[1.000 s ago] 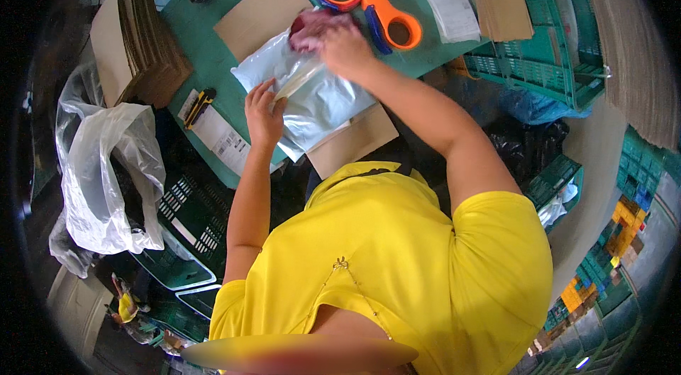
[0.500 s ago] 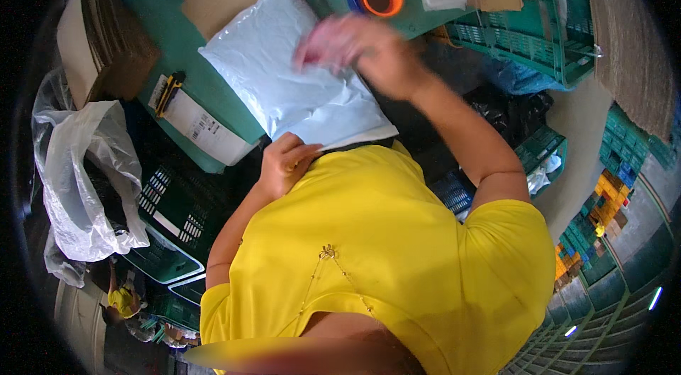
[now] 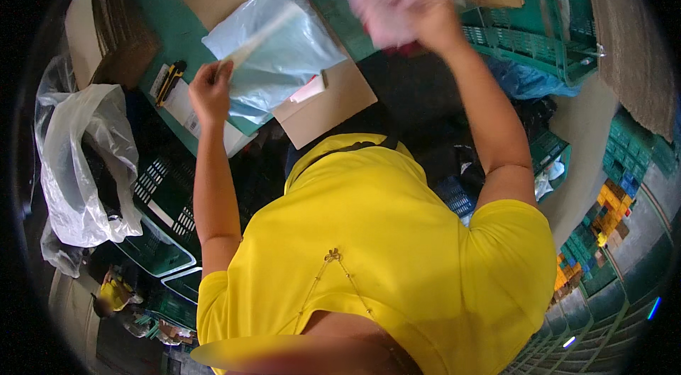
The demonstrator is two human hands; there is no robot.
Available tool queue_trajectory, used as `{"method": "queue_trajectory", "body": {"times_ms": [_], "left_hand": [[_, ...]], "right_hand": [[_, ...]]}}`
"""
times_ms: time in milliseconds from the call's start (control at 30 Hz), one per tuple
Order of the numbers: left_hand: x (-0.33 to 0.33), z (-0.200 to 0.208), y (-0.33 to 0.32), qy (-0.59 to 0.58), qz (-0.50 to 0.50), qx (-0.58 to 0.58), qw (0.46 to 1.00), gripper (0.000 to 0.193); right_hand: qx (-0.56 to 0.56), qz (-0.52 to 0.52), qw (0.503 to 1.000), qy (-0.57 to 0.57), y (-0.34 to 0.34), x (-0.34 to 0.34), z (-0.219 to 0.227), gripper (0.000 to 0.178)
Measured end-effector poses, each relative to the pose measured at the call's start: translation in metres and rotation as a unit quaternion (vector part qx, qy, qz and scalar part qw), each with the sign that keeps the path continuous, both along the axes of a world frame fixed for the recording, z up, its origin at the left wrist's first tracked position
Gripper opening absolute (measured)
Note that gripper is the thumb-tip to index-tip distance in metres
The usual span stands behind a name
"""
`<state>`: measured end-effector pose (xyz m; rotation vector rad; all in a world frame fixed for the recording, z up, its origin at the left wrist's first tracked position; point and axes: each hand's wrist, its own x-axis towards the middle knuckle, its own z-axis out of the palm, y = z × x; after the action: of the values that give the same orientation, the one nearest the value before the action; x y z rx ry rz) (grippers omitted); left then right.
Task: The person packs small items into white poly mailers and cardboard boxes at a warehouse workstation. They place items into bags, seal them with tape, affix labels, and move completed packages into green bins. The person also handles black mesh items and uses a tape dispenser and label printer throughout.
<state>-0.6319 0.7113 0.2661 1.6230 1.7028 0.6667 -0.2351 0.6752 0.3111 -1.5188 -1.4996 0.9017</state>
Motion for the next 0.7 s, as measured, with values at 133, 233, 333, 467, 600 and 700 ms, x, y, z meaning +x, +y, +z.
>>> {"method": "queue_trajectory", "body": {"times_ms": [133, 233, 333, 467, 600, 700], "left_hand": [[-0.021, -0.070, 0.037, -0.021, 0.044, -0.110, 0.993, 0.034], [-0.026, -0.100, 0.045, -0.048, -0.011, -0.115, 0.992, 0.034], [-0.019, -0.098, 0.044, -0.088, -0.004, -0.120, 0.989, 0.030], [-0.003, -0.072, 0.045, -0.003, -0.040, -0.049, 0.998, 0.030], [-0.001, -0.068, 0.067, 0.151, -0.151, 0.037, 0.976, 0.026], [-0.007, -0.079, 0.111, 0.166, -0.223, 0.061, 0.959, 0.025]], "right_hand": [[-0.004, -0.187, 0.974, -0.125, 0.025, -0.034, 0.004, 0.011], [0.221, 0.029, 0.974, -0.032, 0.018, -0.140, -0.046, 0.041], [0.068, 0.243, 0.945, -0.210, -0.017, -0.223, -0.108, 0.060], [0.082, 0.083, 0.933, -0.341, 0.004, -0.184, -0.144, 0.051], [0.189, -0.127, 0.946, -0.231, 0.060, -0.060, -0.102, 0.048], [0.177, -0.220, 0.837, -0.469, 0.095, -0.017, -0.060, 0.058]]}}
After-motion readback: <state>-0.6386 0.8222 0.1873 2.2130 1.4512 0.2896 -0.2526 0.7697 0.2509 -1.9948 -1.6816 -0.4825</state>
